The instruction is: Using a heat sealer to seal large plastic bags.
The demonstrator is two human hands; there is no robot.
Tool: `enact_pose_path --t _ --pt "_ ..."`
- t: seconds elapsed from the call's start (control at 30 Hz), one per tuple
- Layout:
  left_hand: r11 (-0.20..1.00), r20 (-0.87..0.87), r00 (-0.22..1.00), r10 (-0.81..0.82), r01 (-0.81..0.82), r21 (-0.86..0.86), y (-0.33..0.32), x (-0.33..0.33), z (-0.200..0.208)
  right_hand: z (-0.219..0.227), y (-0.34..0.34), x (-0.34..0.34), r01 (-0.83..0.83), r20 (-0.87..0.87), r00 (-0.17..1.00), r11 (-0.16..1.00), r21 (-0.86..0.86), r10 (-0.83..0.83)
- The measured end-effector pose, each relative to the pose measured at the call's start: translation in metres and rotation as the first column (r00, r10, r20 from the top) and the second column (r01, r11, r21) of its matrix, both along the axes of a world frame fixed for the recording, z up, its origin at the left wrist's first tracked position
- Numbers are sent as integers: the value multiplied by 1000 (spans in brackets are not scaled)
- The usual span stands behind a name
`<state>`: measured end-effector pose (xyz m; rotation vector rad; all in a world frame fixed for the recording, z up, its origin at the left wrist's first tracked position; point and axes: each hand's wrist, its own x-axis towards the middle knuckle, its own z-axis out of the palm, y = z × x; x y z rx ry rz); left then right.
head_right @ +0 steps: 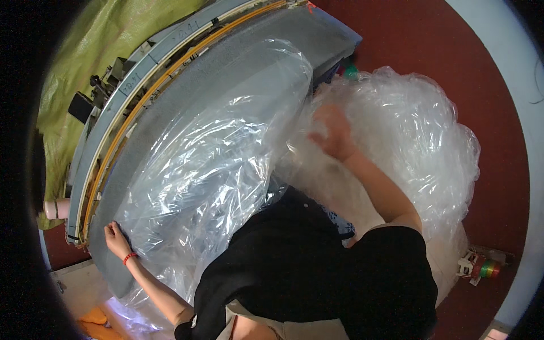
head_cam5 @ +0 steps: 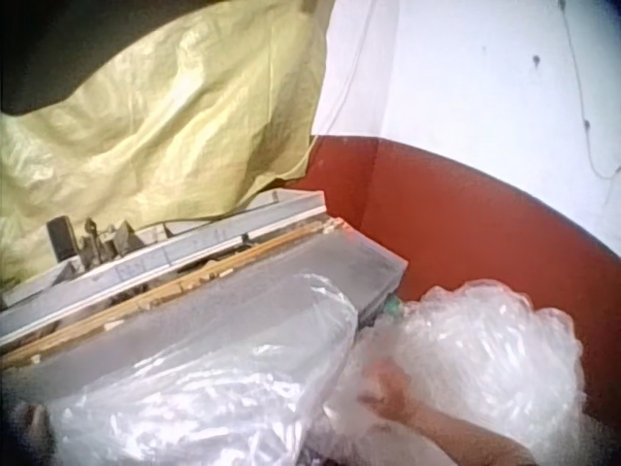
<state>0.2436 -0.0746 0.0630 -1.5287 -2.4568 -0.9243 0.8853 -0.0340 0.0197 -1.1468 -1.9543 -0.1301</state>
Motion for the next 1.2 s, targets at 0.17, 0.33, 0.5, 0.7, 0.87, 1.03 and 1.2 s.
enact_pose_path --t 0.17,0.33,0.5,0.7,0.87,1.03,1.2 --pt "1000 -9 1000 -17 18 12 -1 -4 -4 -48 -34 -41 178 -54 980 962 -206 -193" --pt "1000 -4 1000 -1 0 -22 0 1 -3 -52 -10 -56 314 -434 764 863 -396 -477" --pt "1000 -43 999 1 0 15 -4 -2 -1 12 1 -86 41 125 991 998 52 -47" --pt "999 13 1000 3 -4 35 1 6 -1 67 25 -75 -171 -64 984 984 -39 168" --pt "996 90 995 -49 42 75 -7 3 3 162 41 -59 -483 -540 838 569 -665 80" --pt "996 59 995 -77 75 46 2 10 4 97 157 -3 -87 -219 971 721 -687 -91" --pt "998 94 994 -46 42 52 -3 1 0 61 179 21 174 -376 792 767 -618 -482"
